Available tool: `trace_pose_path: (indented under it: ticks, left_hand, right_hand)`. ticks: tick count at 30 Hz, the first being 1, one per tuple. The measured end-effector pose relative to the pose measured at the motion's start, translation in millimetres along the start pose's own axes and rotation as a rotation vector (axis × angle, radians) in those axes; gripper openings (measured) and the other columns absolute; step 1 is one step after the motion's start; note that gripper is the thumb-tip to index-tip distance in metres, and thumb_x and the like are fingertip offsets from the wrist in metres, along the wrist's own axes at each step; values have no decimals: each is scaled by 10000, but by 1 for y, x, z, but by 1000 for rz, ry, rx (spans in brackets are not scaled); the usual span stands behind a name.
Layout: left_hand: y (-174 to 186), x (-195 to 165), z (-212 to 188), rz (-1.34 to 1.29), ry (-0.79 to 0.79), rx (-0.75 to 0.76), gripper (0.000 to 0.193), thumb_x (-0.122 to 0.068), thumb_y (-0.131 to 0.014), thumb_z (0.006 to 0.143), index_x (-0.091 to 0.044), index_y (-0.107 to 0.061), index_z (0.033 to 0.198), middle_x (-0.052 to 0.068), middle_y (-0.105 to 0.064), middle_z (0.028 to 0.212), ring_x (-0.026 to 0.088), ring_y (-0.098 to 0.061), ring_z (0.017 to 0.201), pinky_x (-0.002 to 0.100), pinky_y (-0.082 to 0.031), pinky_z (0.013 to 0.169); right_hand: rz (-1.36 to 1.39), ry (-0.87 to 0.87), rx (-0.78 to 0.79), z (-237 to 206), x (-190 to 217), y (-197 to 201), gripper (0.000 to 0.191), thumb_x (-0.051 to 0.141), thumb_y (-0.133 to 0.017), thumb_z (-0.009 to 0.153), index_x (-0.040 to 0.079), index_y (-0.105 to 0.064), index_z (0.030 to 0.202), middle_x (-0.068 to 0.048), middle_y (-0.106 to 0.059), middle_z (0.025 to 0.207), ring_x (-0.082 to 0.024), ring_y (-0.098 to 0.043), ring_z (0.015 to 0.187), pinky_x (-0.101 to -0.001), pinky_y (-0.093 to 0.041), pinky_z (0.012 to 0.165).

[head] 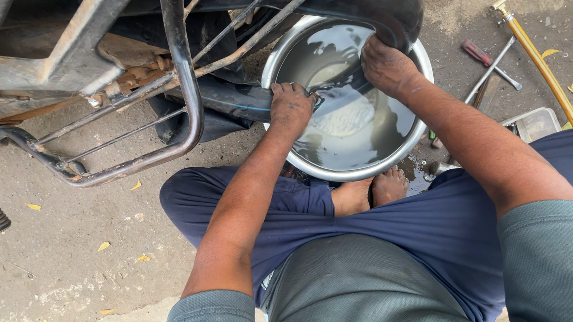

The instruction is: The person sits on the ground and repeatedly dips a motorcycle tire into a metal bowl of water, scrubbing the tire surface with their hands. The person lifts and rotates the tire to clean different sections.

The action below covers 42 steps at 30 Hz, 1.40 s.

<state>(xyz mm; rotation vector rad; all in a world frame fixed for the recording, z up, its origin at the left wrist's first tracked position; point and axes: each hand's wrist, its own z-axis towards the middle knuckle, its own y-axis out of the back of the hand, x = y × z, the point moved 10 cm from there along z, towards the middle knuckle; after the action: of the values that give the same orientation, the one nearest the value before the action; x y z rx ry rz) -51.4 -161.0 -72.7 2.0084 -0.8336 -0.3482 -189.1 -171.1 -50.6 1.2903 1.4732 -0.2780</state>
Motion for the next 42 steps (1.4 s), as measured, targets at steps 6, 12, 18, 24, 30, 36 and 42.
trace_pose_path:
  ticks: [6,12,18,24,30,36,42]
  left_hand:
    - [1,0,-2,-10,-4,2,626,-109,-680,909,-307,-522,1481,224,-552,1346,376,-519,1278,614,-335,1096]
    - [1,-1,-4,16,-4,16,760,-148,-768,819,-332,-511,1510,212,-570,1365,365,-535,1296,608,-364,1110]
    - [2,-1,-6,32,-11,23,751,-113,-748,856,-316,-468,1522,230,-551,1355,369,-524,1279,594,-359,1089]
    - [6,0,-7,4,-2,-8,690,-122,-719,879,-315,-496,1503,229,-548,1360,377,-526,1277,607,-351,1092]
    - [11,1,-6,-18,8,-50,603,-136,-673,938,-330,-517,1487,213,-566,1345,373,-534,1273,615,-349,1101]
    - [4,0,-4,-2,1,3,728,-111,-739,851,-318,-495,1504,202,-550,1361,361,-515,1283,596,-337,1099]
    - [0,1,-4,-42,26,-59,574,-111,-588,974,-361,-513,1485,170,-578,1323,350,-523,1267,589,-323,1110]
  right_hand:
    - [5,-10,-19,1,-1,3,343,352,-588,896,205,-705,1183,28,-645,1290,-217,-493,1362,-463,-185,1215]
    - [17,-4,-21,0,0,3,330,356,-580,908,209,-709,1174,29,-652,1285,-221,-497,1364,-461,-189,1212]
    - [-15,27,38,1,2,0,349,371,-601,908,212,-691,1205,40,-643,1282,-210,-498,1366,-471,-183,1214]
    - [-5,6,9,2,1,0,364,368,-590,911,204,-685,1222,37,-637,1298,-202,-493,1367,-474,-177,1214]
    - [-1,5,11,3,3,-2,395,371,-585,913,203,-670,1260,37,-635,1302,-207,-491,1370,-472,-162,1223]
    - [15,11,29,2,2,-2,370,363,-591,927,208,-673,1252,32,-632,1332,-213,-484,1386,-471,-163,1228]
    - [10,-9,12,0,-4,6,407,362,-577,924,190,-663,1282,20,-628,1347,-223,-485,1378,-463,-173,1219]
